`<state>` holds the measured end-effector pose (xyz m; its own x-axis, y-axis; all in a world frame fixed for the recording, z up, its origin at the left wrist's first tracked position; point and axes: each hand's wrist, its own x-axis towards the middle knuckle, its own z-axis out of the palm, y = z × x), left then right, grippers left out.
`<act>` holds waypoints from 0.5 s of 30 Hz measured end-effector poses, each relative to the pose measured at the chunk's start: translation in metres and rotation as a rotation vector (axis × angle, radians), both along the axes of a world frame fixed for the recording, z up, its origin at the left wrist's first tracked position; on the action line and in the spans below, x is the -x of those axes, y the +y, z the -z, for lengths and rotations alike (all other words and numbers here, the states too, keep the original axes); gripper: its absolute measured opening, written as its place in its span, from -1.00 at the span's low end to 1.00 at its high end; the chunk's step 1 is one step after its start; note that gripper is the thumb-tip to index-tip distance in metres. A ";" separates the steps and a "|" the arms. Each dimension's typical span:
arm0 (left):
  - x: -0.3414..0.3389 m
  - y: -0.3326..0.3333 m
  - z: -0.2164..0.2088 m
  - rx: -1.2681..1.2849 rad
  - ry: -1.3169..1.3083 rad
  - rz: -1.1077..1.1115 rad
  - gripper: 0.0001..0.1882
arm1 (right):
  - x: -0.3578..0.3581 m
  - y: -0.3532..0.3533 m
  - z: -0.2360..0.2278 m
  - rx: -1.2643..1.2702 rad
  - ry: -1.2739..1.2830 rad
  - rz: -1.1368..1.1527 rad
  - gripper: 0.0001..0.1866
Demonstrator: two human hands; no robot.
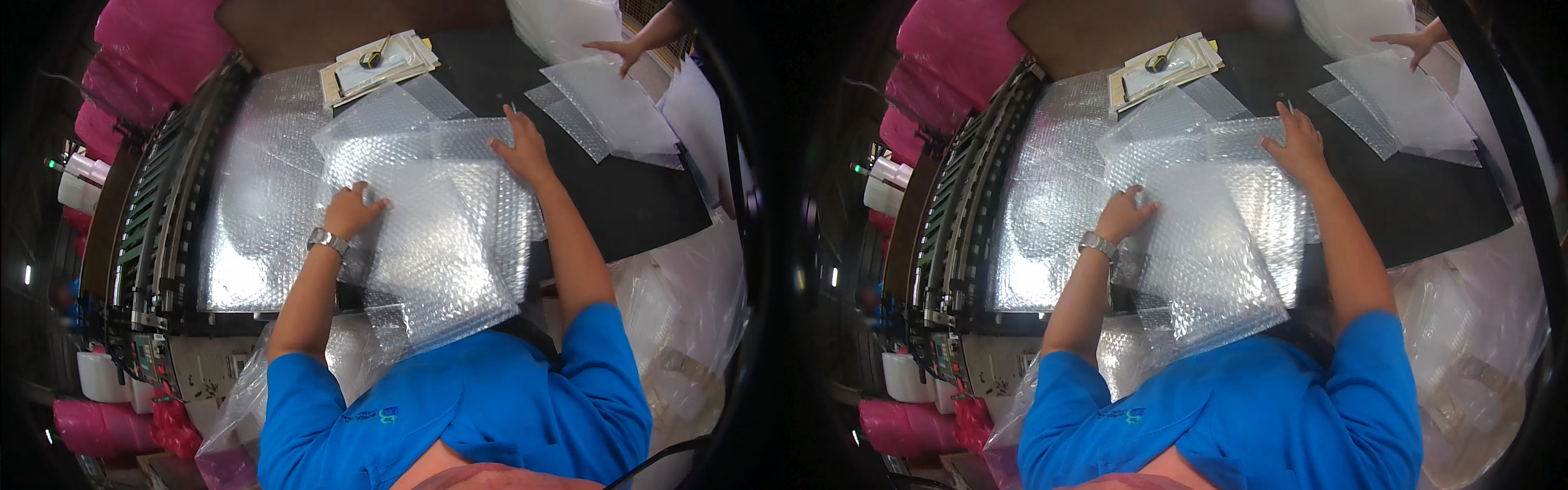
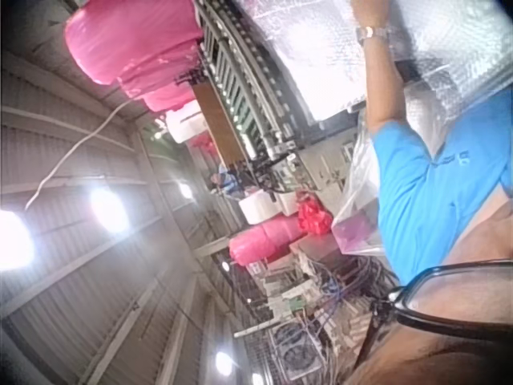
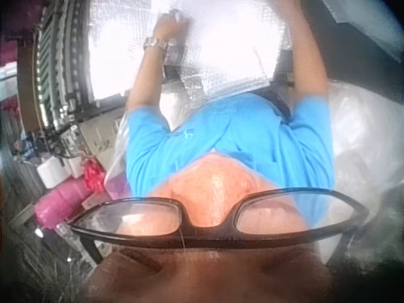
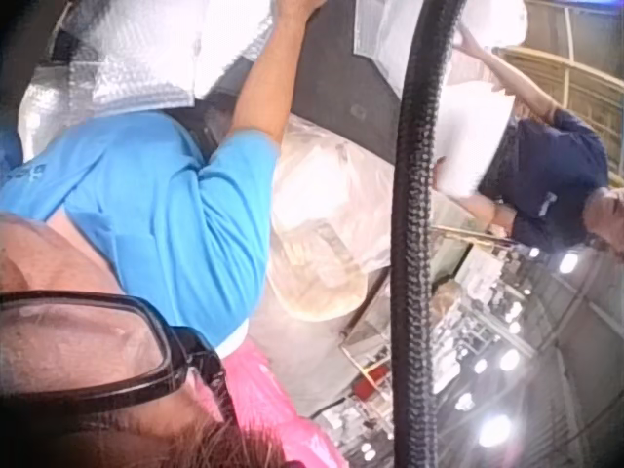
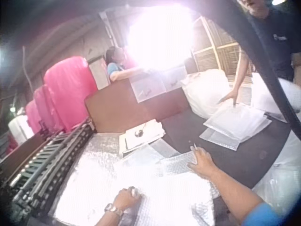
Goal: The person stacks and organizes sheets of bubble wrap on a black table. They repeatedly pick up stacks, separate individual sheets, and place them into neat piles. Another person is visible in the background also handling bubble wrap.
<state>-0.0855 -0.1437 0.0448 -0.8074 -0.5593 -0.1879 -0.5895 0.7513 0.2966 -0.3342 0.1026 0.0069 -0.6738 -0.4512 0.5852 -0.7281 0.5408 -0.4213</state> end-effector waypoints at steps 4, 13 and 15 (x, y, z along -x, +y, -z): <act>0.001 0.021 -0.033 -0.071 -0.030 0.015 -0.23 | 0.008 0.015 0.008 -0.362 -0.409 -0.183 -0.25; 0.007 -0.053 0.024 0.154 -0.004 0.150 -0.19 | 0.012 0.090 -0.015 0.167 -0.646 0.149 -0.36; 0.013 -0.040 0.023 0.250 0.030 0.164 -0.28 | 0.032 0.118 -0.007 0.617 -0.054 0.163 -0.41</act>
